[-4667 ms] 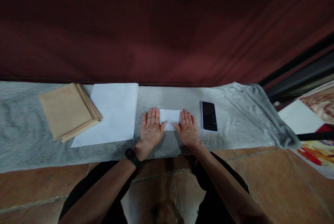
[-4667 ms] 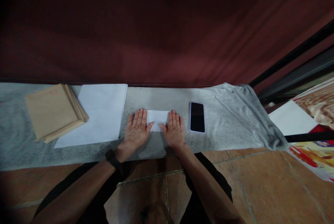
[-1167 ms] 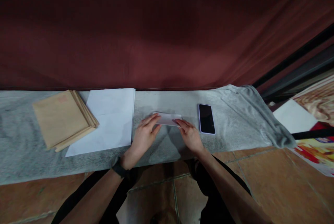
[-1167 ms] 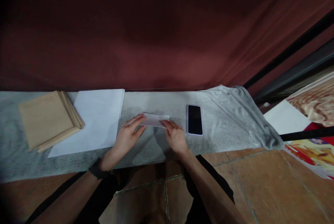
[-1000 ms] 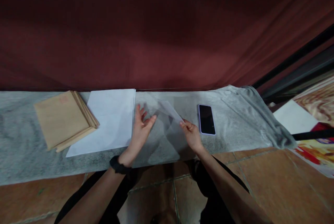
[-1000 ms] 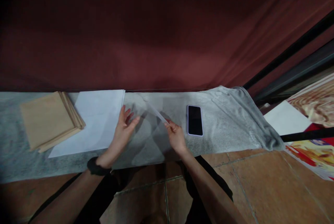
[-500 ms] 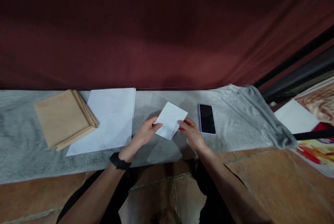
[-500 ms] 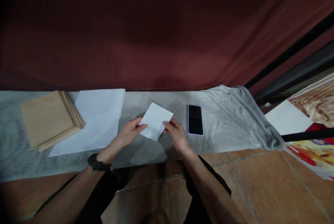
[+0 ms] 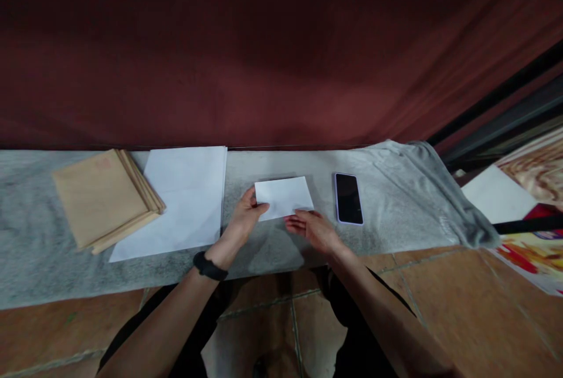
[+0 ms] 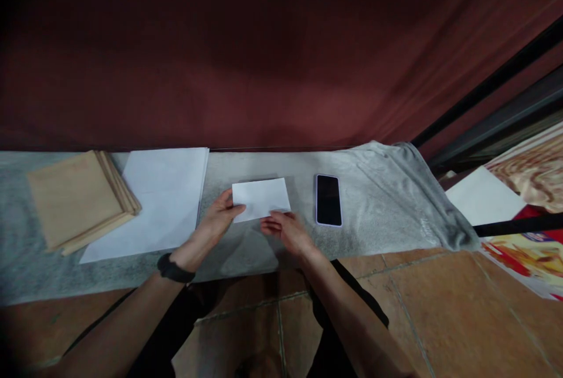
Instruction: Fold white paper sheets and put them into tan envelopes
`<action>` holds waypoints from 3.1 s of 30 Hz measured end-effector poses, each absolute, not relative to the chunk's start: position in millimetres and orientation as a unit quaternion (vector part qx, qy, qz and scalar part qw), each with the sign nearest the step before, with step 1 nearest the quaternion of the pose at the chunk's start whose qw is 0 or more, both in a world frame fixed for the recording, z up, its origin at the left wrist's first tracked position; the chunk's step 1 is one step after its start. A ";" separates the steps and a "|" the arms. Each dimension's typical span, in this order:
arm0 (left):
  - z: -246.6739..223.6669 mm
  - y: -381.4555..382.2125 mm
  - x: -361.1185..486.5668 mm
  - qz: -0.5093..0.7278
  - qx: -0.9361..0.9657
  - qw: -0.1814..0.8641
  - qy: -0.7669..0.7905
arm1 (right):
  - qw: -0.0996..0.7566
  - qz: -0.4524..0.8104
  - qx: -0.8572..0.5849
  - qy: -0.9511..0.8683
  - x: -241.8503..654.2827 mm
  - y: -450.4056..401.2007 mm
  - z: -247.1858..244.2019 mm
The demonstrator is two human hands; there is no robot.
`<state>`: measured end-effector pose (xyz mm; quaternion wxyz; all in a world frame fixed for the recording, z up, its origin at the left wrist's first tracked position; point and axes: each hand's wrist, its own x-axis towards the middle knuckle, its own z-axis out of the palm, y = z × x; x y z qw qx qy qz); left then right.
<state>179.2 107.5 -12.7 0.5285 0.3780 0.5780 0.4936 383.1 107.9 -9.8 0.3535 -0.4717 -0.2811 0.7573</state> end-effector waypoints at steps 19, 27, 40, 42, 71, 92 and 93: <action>-23.3 99.1 183.0 0.355 0.626 0.147 0.679 | 0.165 0.149 -0.467 -0.856 376.7 85.3 -24.2; -15.2 95.3 184.6 0.294 0.655 0.139 0.682 | 0.158 0.097 -0.504 -0.843 371.2 83.2 -36.8; -30.2 60.1 219.5 0.184 0.776 0.091 0.596 | 0.152 0.087 -0.474 -0.863 370.0 78.2 -41.0; -31.6 57.0 216.1 0.176 0.776 0.083 0.599 | 0.153 0.085 -0.483 -0.858 370.7 77.5 -42.1; -36.7 80.3 220.2 0.121 0.797 0.028 0.592 | 0.148 0.139 -0.498 -0.843 359.3 105.1 -23.5; -31.6 87.7 182.0 0.102 0.704 0.017 0.703 | 0.141 0.040 -0.578 -0.802 381.2 107.2 -38.5; -30.9 87.8 183.3 0.106 0.700 0.014 0.706 | 0.142 0.045 -0.586 -0.797 381.6 108.0 -36.9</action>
